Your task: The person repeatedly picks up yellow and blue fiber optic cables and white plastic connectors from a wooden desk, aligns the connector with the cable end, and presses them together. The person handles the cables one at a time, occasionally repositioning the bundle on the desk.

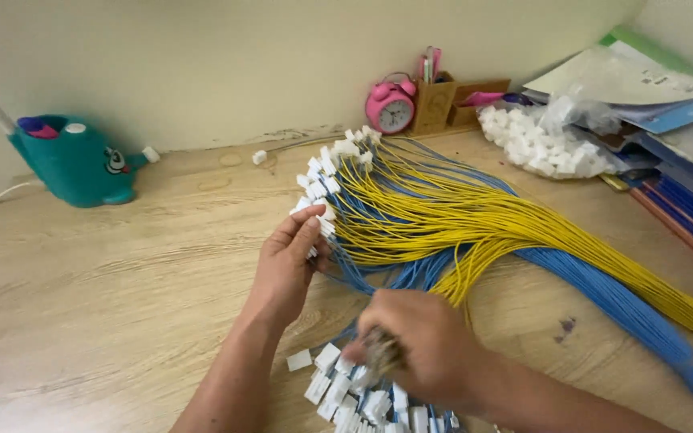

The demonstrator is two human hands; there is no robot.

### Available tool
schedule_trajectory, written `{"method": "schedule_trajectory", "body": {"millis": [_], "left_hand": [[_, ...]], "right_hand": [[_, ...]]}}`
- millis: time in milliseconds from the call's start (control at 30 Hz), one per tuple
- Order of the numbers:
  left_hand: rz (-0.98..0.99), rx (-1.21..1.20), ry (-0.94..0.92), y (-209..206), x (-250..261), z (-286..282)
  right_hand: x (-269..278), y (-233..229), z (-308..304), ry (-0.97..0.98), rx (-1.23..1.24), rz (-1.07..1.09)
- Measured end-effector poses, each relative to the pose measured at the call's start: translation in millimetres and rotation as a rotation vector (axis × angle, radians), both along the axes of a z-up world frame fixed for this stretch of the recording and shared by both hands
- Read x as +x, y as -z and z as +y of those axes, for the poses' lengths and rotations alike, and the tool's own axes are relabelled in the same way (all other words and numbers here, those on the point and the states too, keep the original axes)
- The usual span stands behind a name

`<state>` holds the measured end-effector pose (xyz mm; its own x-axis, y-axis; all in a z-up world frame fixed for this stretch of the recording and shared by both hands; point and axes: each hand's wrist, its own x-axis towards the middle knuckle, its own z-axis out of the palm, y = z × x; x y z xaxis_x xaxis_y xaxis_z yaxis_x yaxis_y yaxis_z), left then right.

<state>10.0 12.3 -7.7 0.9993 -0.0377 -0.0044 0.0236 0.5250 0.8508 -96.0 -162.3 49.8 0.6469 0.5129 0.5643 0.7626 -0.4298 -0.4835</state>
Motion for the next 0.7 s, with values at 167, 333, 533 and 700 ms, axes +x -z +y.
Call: {"method": "schedule_trajectory", "body": {"millis": [167, 333, 533, 700], "left_hand": [[-0.012, 0.003, 0.007, -0.5, 1.3, 0.0], [0.017, 0.041, 0.003, -6.4, -3.0, 0.5], [0.036, 0.073, -0.01, -9.7, -5.1, 1.3], [0.028, 0.053, -0.008, -7.1, -2.4, 0.9]], "right_hand": [[-8.7, 45.0, 1.2, -0.149, -0.166, -0.102], [-13.8, 55.7, -7.9, -0.198, -0.291, -0.051], [-15.7, 35.4, -13.8, -0.215, -0.191, -0.103], [-14.9, 16.6, -10.9, -0.174, -0.152, -0.141]]}}
